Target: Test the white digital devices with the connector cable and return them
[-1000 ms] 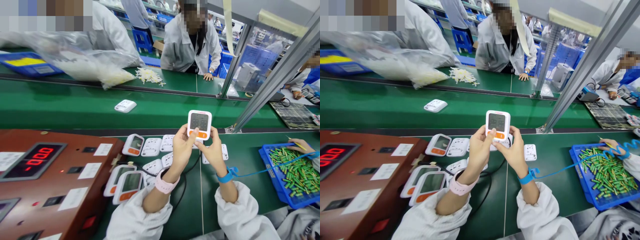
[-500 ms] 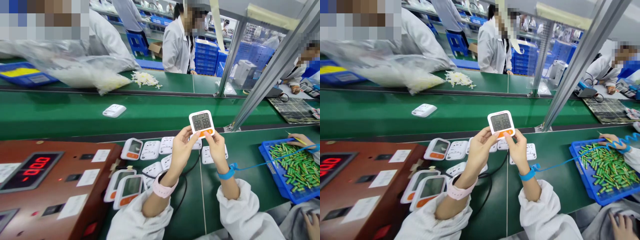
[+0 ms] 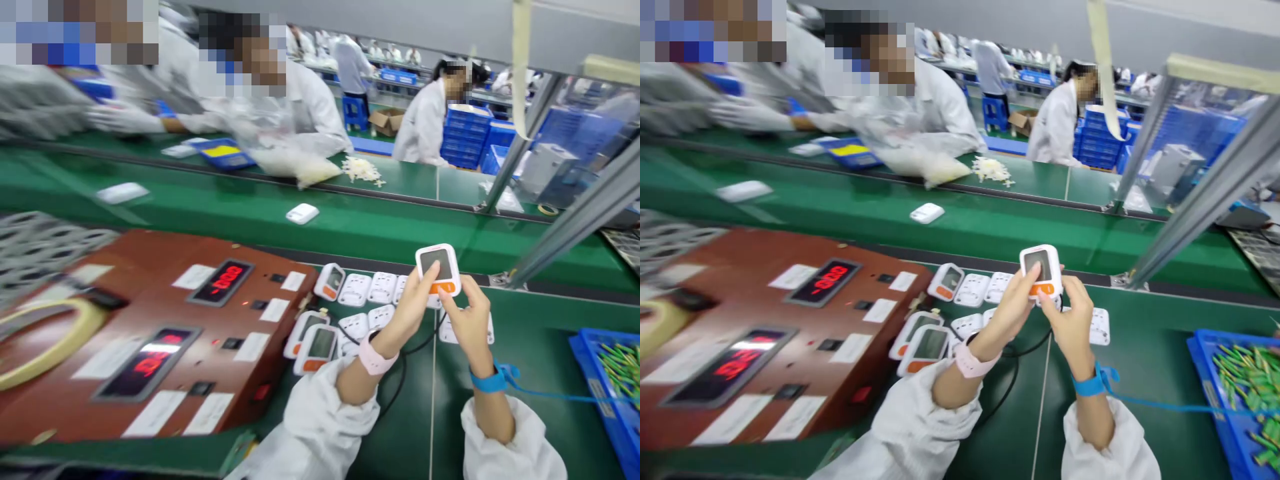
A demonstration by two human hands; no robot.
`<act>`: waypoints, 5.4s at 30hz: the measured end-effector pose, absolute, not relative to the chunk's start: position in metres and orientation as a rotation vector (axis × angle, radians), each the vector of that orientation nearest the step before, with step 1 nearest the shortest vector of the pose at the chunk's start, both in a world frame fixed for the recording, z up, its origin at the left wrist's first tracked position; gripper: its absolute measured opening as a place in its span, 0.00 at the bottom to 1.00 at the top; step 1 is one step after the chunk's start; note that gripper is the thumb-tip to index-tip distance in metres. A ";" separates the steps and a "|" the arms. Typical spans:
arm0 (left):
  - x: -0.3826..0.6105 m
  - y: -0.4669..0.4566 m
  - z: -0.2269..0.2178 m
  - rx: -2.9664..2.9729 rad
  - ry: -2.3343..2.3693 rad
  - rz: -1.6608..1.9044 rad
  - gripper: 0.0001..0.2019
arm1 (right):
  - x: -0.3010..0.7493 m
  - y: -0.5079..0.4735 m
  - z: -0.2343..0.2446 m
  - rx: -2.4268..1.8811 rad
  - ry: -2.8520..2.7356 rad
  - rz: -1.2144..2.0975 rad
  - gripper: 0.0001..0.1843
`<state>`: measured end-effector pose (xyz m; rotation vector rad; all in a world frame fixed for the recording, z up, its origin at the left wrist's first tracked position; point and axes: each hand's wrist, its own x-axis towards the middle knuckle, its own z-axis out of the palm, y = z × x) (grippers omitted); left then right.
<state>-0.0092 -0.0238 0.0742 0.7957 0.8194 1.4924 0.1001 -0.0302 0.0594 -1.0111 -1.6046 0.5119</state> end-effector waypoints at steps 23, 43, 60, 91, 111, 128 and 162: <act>-0.038 0.138 0.014 1.231 1.673 1.176 0.26 | 0.156 -0.021 -0.032 -1.000 -0.638 1.223 0.35; 0.063 0.029 -0.030 2.184 0.818 0.502 0.39 | 0.170 -0.024 -0.022 -0.953 -0.460 0.941 0.32; -0.004 0.016 0.061 0.745 0.694 1.496 0.25 | 0.168 -0.024 -0.028 -0.985 -0.643 0.940 0.32; -0.019 -0.006 0.083 0.632 0.395 1.454 0.30 | 0.097 -0.041 0.062 -1.170 -1.559 0.198 0.03; -0.018 -0.003 0.077 0.811 0.540 1.521 0.35 | 0.100 -0.045 0.069 -1.116 -1.625 0.321 0.07; -0.015 -0.006 0.079 0.832 0.599 1.552 0.32 | 0.093 -0.047 0.066 -1.179 -1.719 0.195 0.12; -0.011 -0.017 0.077 1.048 0.849 1.493 0.19 | 0.124 -0.009 0.049 -0.838 -1.401 1.130 0.23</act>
